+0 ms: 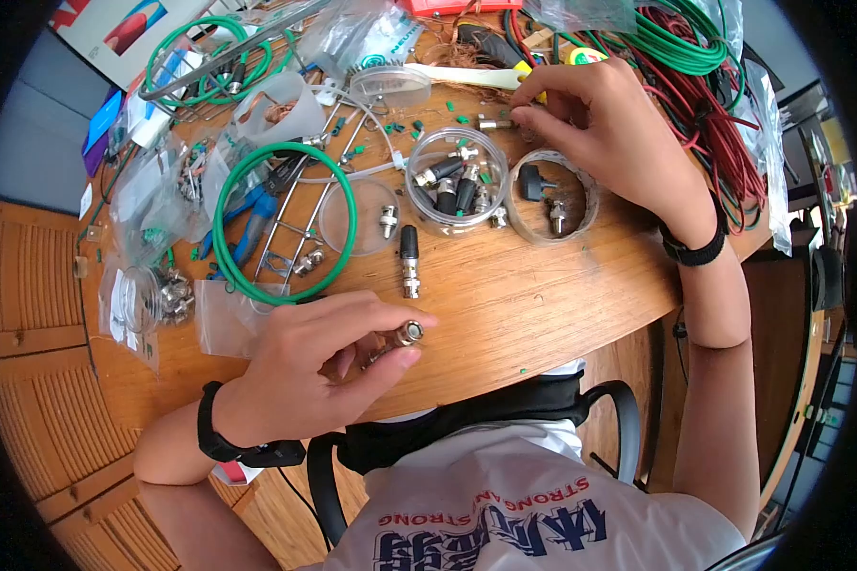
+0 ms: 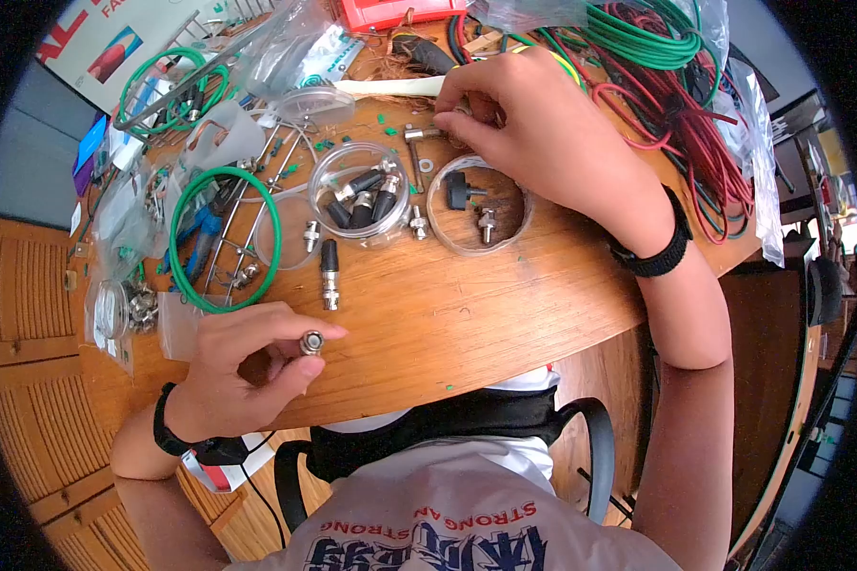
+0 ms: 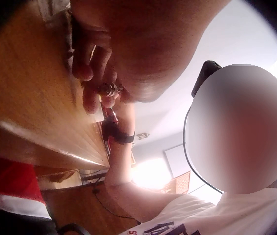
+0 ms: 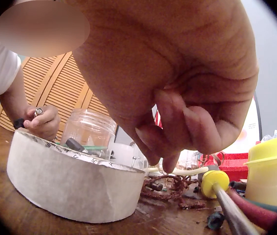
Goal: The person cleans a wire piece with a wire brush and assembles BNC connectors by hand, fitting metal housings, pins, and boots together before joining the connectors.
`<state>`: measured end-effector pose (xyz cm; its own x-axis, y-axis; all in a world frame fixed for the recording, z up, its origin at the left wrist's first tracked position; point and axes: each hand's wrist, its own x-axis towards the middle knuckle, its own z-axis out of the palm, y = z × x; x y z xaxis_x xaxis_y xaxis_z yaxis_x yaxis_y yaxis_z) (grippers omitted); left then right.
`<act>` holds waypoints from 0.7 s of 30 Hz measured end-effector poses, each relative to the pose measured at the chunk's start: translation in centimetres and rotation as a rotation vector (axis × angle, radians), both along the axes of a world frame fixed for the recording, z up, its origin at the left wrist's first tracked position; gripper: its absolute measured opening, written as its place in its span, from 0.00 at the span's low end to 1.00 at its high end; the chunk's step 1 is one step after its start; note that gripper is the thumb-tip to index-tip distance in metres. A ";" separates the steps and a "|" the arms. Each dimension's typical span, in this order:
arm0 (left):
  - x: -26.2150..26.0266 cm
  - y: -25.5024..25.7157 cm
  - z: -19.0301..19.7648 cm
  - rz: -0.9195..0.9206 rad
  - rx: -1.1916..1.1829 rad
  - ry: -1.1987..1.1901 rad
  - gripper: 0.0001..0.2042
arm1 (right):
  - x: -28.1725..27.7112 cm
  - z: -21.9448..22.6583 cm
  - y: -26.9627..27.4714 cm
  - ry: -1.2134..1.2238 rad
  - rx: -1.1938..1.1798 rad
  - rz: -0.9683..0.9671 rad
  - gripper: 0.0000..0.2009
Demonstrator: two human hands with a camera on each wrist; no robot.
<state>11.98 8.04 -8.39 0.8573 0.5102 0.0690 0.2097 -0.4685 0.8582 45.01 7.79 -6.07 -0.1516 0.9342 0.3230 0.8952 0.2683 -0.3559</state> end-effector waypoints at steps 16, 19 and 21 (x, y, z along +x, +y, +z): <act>-6.1 -0.9 1.3 0.004 -0.080 -0.359 0.23 | -1.5 3.0 -0.9 0.054 -0.219 -0.061 0.07; -7.5 -1.2 3.6 0.134 -0.077 -0.427 0.36 | -1.6 2.3 -1.2 0.001 -0.042 0.025 0.06; -5.5 1.9 7.3 -0.064 0.267 -0.571 0.13 | -1.0 1.8 -0.5 0.019 -0.073 0.042 0.06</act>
